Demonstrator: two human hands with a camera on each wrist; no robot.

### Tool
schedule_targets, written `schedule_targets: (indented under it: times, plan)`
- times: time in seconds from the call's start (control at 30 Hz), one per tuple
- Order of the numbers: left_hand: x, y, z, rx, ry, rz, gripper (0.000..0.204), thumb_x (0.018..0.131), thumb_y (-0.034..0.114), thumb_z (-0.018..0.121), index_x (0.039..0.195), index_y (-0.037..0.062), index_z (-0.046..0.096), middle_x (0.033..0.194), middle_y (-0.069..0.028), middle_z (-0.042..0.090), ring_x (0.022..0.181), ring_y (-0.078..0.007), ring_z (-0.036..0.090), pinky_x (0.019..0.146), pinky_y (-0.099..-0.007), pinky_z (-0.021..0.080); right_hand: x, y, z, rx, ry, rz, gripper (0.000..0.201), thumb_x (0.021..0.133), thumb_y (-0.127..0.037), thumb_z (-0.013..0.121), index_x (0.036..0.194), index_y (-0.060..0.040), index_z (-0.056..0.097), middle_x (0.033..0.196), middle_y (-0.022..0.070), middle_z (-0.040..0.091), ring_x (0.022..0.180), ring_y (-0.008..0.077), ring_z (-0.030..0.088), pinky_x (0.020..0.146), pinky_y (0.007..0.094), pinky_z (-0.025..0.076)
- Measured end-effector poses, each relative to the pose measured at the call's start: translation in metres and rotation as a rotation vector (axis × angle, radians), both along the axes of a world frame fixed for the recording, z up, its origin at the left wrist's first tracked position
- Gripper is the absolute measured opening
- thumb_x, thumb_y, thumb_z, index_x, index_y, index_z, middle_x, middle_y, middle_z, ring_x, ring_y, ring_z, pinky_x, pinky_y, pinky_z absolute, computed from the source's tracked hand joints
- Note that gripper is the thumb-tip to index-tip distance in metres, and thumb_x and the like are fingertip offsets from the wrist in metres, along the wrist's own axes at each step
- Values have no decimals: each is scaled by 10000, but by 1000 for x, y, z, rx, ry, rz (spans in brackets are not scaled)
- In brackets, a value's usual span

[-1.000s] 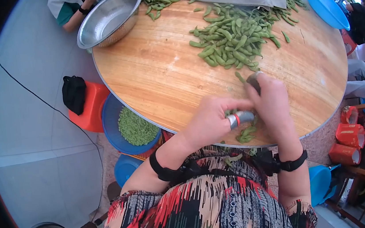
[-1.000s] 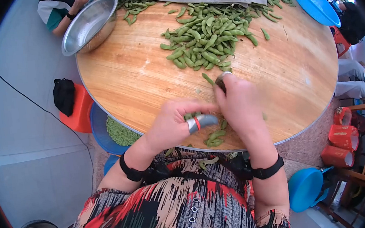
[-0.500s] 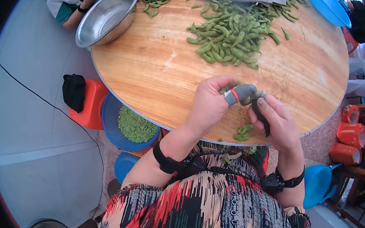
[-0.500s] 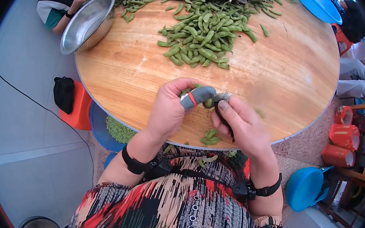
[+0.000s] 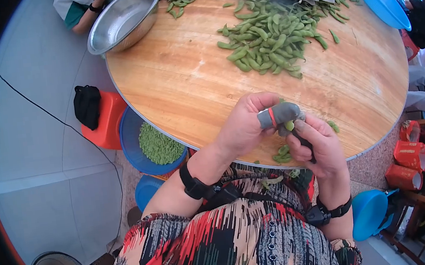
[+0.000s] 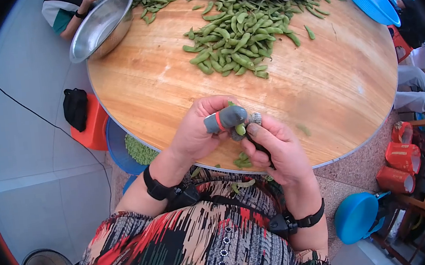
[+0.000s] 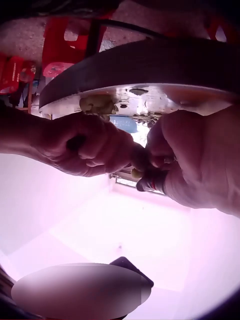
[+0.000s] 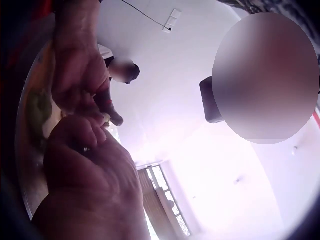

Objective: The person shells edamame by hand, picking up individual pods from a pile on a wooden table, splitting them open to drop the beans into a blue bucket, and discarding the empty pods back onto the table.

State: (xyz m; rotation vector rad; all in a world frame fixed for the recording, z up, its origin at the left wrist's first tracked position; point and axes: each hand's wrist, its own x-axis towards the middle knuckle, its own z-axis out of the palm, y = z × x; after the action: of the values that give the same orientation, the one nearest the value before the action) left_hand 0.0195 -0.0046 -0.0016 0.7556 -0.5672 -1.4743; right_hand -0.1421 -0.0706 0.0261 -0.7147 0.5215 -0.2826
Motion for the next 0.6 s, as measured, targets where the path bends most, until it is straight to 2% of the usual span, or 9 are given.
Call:
schedule_targets:
  times: [0.07,0.13,0.2,0.27,0.33,0.4,0.43,0.53,0.6]
  plan:
    - [-1,-2,1,-6,62,-41,114,805,114,666,874,33,625,787,13,611,709,-29,541,610,-170,432,1,-1,4,-162,125,-22,135,917,-148,477,943,-35,546,631,-37,483,474,2,340,401,164,233]
    - [-8,-5,2,-63,-315,59,151,804,117,670,913,27,617,805,13,605,726,-22,537,625,-160,433,2,-1,3,-327,252,-45,128,907,-145,495,936,-38,558,629,-39,489,483,0,350,411,164,242]
    - [-9,-6,3,-35,-426,113,174,803,111,670,943,24,613,818,13,605,730,-22,536,631,-160,435,4,-1,-7,-915,373,-151,123,887,-133,517,920,-36,584,622,-41,503,508,12,398,441,177,294]
    - [-10,-7,3,-4,-539,166,199,803,105,671,973,21,610,831,13,604,735,-23,536,637,-160,437,6,-1,-7,-901,405,-199,134,886,-132,511,918,-28,588,620,-40,505,525,21,421,463,184,320]
    - [-11,-7,1,-5,-431,201,242,806,87,664,1031,15,607,849,20,595,731,-17,518,636,-155,427,7,-3,-6,-878,437,-248,145,884,-132,505,916,-20,591,619,-39,507,542,31,444,485,192,346]
    - [-11,-6,6,6,-352,182,275,811,79,656,1071,13,597,861,24,594,735,-17,518,647,-152,425,5,-11,-3,-594,466,-144,178,890,-156,506,932,-4,588,611,-37,500,556,47,457,505,211,371]
    - [-10,-6,8,17,-270,162,308,816,71,648,1112,11,587,872,27,594,738,-17,518,658,-148,423,5,-13,-3,-594,464,-147,178,890,-156,506,932,-4,588,611,-37,500,556,47,457,505,211,371]
    - [-11,-6,7,16,-438,184,365,819,82,647,1169,22,565,893,21,600,766,-35,519,684,-166,420,5,-19,-4,-764,477,-100,201,891,-177,512,947,-2,593,597,-24,489,548,59,448,506,220,363]
    - [-12,-6,4,-10,-550,200,375,820,82,642,1181,26,558,904,15,602,788,-44,515,709,-182,421,4,-22,-3,-964,443,-292,219,893,-194,516,953,-2,601,591,-8,492,540,72,447,501,228,358]
